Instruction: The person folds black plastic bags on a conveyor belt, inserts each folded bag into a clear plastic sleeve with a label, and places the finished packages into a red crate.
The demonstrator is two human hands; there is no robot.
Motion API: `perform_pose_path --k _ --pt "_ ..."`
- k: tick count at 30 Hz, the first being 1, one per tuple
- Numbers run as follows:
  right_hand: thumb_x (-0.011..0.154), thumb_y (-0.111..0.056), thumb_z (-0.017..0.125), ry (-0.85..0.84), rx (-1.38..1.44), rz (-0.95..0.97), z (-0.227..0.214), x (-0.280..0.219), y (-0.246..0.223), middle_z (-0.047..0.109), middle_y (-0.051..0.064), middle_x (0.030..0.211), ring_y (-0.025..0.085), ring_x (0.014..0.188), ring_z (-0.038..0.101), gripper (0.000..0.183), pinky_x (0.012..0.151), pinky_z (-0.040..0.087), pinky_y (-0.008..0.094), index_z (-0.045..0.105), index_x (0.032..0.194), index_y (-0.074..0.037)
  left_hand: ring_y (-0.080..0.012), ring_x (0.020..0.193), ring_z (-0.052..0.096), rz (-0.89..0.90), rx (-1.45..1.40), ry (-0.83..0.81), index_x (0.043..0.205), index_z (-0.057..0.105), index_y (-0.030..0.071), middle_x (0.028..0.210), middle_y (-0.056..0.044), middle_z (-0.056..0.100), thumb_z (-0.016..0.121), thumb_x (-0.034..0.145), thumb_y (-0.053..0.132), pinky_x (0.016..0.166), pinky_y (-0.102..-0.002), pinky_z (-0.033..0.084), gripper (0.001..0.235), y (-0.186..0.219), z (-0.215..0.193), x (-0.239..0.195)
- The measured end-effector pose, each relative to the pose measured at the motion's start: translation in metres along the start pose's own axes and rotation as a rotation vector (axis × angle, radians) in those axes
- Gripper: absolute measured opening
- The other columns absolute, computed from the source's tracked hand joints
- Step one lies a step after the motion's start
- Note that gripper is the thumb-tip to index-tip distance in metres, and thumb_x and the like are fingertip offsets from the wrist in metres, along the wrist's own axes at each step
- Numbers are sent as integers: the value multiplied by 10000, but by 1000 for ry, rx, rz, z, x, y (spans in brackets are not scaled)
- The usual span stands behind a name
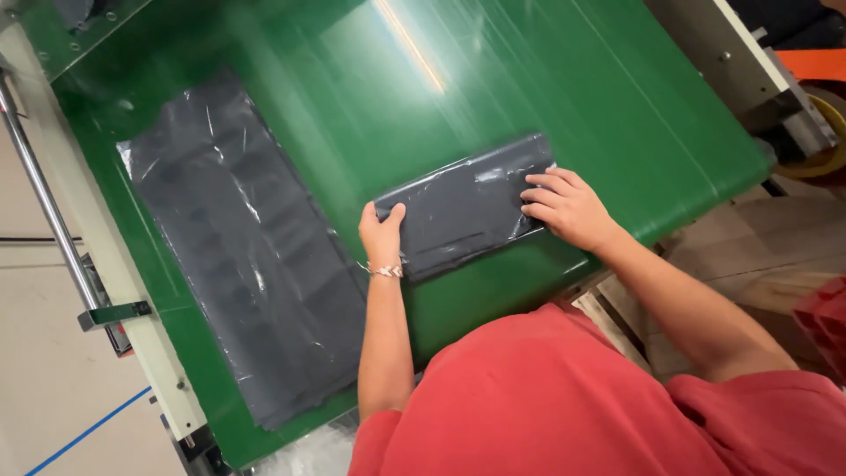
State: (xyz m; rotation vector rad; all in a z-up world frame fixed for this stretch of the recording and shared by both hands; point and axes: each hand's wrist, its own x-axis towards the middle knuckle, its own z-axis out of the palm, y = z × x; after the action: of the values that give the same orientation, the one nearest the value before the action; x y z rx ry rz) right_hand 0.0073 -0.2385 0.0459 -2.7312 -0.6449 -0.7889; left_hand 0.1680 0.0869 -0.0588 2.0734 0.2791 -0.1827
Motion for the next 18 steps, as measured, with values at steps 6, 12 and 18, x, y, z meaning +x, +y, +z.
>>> perform_pose_path --k 6,12,18 --pt "692 -318 706 -294 61 116 -34 10 -2 707 11 1196 275 1355 525 353 1172 330 492 710 1006 -156 -239 1100 535 337 559 302 1201 529 219 1157 -4 485 907 660 253 857 -424 572 661 60 -22 -58" --pt "950 -444 515 -67 218 227 40 96 -51 561 171 1429 360 1399 448 624 1173 268 497 519 1436 -52 -351 1494 291 977 911 157 1371 528 51 1574 -143 388 595 932 280 1123 -584 334 499 127 34 -93" --pt "903 -699 493 -72 -27 262 92 74 -43 576 202 1400 349 1384 472 835 1172 262 525 570 1380 -19 -328 1546 152 716 931 -86 1523 375 92 1637 -117 301 448 916 464 1195 -594 177 716 89 48 -98"
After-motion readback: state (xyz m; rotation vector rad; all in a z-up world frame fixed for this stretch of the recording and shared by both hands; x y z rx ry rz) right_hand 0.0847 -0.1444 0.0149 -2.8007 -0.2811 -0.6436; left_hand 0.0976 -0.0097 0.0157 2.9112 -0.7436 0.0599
